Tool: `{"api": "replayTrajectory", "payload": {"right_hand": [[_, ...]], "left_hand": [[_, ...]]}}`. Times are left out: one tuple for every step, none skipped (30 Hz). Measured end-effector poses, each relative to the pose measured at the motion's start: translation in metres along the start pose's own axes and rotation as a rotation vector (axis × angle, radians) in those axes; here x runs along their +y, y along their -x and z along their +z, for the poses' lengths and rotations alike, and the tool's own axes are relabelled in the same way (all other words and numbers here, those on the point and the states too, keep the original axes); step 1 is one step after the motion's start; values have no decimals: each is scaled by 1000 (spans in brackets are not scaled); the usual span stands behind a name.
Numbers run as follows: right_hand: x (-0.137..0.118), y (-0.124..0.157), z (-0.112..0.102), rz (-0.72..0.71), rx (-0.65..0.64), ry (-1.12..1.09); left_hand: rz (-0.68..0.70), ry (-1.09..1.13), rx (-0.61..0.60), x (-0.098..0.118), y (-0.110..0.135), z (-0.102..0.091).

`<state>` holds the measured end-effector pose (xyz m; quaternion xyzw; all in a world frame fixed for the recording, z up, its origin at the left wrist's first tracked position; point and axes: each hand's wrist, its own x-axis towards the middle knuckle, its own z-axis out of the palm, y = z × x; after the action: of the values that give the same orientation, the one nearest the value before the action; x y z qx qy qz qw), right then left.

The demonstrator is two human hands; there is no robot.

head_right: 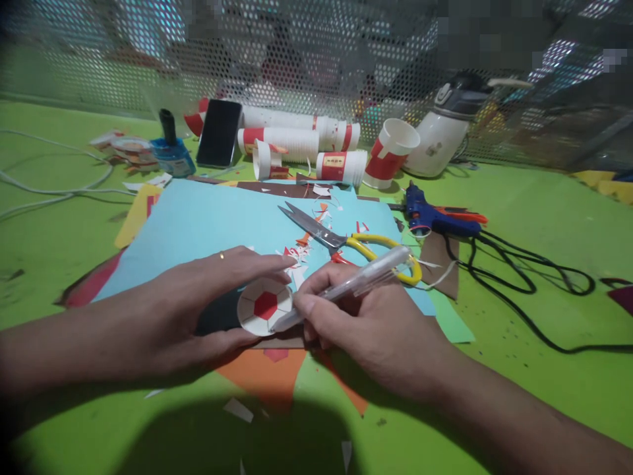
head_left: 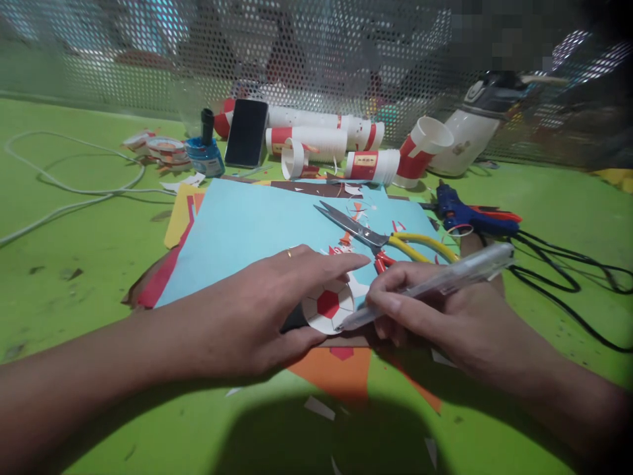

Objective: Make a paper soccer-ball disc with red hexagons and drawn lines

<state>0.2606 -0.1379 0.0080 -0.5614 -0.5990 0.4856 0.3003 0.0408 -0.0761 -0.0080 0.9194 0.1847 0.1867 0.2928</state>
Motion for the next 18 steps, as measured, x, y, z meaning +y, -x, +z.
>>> {"api": "replayTrajectory", "payload": {"right_hand": [[-1,0,0,3,0,1],[-1,1,0,8,1,0],[-2,1,0,13,1,-2],[-2,1,0,20,1,-5],[-2,1,0,23,-1,-5],[-2,1,0,20,-3,-6],[-1,1,0,12,-5,-8],[0,0,0,-1,-3,-12],[1,0,0,-16,3,-17],[2,0,0,-33,13,-22],[3,0,0,-47,23,-26],[4,1,0,-57,32,-30],[5,1,0,-63,36,-34],[6,1,0,-63,37,-37],[6,2,0,-63,35,-39],[6,2,0,-63,32,-36],[6,2,0,-60,30,-31],[6,1,0,-58,31,-24]], "left_hand": [[3,-3,1,0,0,0],[3,-8,1,1,0,0],[-2,-17,-6,1,0,0],[-4,-25,-12,1,0,-1],[-5,-31,-18,2,0,-1],[-4,-33,-18,2,0,-2],[-3,-35,-21,3,0,-2],[1,-39,-24,3,0,-3],[4,-44,-24,3,0,-3],[7,-46,-22,3,-1,-3],[7,-46,-20,4,-1,-3],[8,-43,-15,4,-1,-3],[7,-38,-9,4,-1,-3],[7,-33,-3,3,-1,-3],[6,-31,-3,3,0,-2],[4,-32,-6,3,0,-2],[5,-32,-6,3,0,-2],[9,-31,-4,3,0,-2]]}}
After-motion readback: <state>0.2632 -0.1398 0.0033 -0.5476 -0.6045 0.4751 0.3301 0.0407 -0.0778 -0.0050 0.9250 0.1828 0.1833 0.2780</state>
